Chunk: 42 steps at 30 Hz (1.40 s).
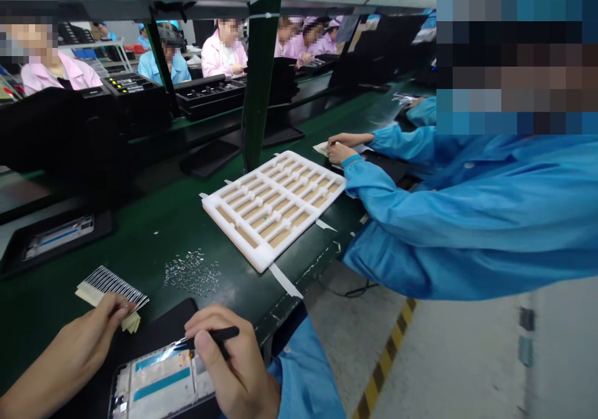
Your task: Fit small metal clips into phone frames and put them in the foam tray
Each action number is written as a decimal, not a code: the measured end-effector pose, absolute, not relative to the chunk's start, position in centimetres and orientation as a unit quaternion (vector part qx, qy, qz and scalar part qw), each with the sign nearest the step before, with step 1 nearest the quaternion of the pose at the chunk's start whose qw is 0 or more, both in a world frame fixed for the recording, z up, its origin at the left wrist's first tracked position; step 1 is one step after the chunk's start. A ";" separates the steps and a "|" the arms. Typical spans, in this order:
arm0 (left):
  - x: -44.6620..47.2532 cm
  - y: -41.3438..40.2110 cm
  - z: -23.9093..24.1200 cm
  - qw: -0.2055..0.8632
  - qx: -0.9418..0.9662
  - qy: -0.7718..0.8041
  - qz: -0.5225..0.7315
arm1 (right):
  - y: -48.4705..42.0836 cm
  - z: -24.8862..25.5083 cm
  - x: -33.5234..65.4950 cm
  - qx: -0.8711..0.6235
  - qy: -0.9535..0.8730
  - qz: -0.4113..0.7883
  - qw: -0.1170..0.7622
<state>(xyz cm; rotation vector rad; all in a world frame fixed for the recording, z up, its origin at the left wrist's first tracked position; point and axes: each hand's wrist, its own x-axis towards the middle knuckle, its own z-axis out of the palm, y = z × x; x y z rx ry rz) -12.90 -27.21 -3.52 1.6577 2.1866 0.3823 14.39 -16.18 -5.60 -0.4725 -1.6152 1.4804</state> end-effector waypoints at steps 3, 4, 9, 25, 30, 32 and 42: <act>-13.3 -27.1 -2.9 0.205 0.586 0.769 0.154 | -16.2 -5.9 14.4 -0.191 -0.652 0.594 0.430; -13.5 -27.1 -2.7 0.212 0.585 0.766 0.161 | -16.2 -6.0 14.4 -0.192 -0.653 0.594 0.429; -12.8 -27.1 -2.5 0.163 0.607 0.758 0.175 | -16.0 -5.5 14.6 -0.205 -0.666 0.572 0.432; -8.1 -29.6 -5.6 0.077 0.753 0.637 0.146 | -17.7 -6.5 12.9 -0.154 -0.889 0.293 0.316; -9.1 -28.1 -4.0 0.057 0.728 0.664 0.164 | -17.1 -7.4 13.5 -0.170 -0.879 0.321 0.310; -10.6 -27.7 -4.3 -0.001 0.691 0.711 0.128 | -16.4 -7.6 14.1 -0.176 -0.868 0.349 0.307; -15.2 -26.9 -7.1 -0.080 0.644 0.760 0.048 | -15.0 -7.9 15.3 -0.191 -0.862 0.395 0.254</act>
